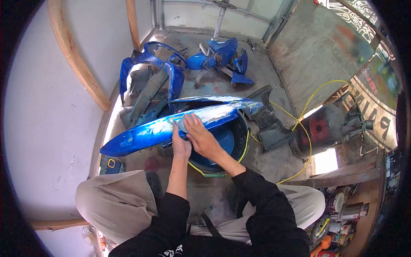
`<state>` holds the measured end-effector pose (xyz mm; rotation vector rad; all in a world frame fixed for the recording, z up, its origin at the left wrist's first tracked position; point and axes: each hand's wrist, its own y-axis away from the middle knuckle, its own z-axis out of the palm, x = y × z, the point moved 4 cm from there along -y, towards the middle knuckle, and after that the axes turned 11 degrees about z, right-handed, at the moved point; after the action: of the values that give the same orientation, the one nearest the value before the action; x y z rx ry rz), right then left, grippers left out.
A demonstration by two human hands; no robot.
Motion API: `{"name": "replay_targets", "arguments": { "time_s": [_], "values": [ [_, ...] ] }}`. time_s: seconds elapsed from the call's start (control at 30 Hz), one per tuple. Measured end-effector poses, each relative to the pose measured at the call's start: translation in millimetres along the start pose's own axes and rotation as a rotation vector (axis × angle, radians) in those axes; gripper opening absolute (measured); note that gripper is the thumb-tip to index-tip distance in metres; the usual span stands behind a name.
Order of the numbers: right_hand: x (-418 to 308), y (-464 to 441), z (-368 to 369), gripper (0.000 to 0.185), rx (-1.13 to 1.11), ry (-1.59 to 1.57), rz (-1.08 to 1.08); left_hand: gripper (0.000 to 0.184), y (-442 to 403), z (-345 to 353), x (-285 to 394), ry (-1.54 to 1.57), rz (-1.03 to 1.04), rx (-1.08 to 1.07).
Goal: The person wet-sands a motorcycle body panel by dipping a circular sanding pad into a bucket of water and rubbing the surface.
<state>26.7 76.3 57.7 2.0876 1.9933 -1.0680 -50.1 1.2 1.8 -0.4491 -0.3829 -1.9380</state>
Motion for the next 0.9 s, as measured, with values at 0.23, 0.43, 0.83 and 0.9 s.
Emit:
{"name": "replay_targets", "arguments": {
  "time_s": [0.23, 0.43, 0.83, 0.9],
  "values": [
    [31.7, -1.7, -4.1, 0.06, 0.218, 0.071, 0.163, 0.05, 1.9, 8.7, 4.3, 0.002, -0.019, -0.064],
    [9.7, 8.0, -4.2, 0.063, 0.002, 0.022, 0.003, 0.052, 1.1, 2.0, 1.4, 0.017, -0.003, -0.072],
    [-1.5, 18.6, 10.6, 0.07, -0.051, 0.085, -0.059, 0.059, 1.0, 4.9, 5.6, -0.011, -0.016, -0.097],
    [26.8, 14.9, -2.3, 0.066, 0.077, 0.123, 0.074, 0.06, 3.7, 3.9, 5.2, -0.027, -0.022, 0.012]
  ]
}}
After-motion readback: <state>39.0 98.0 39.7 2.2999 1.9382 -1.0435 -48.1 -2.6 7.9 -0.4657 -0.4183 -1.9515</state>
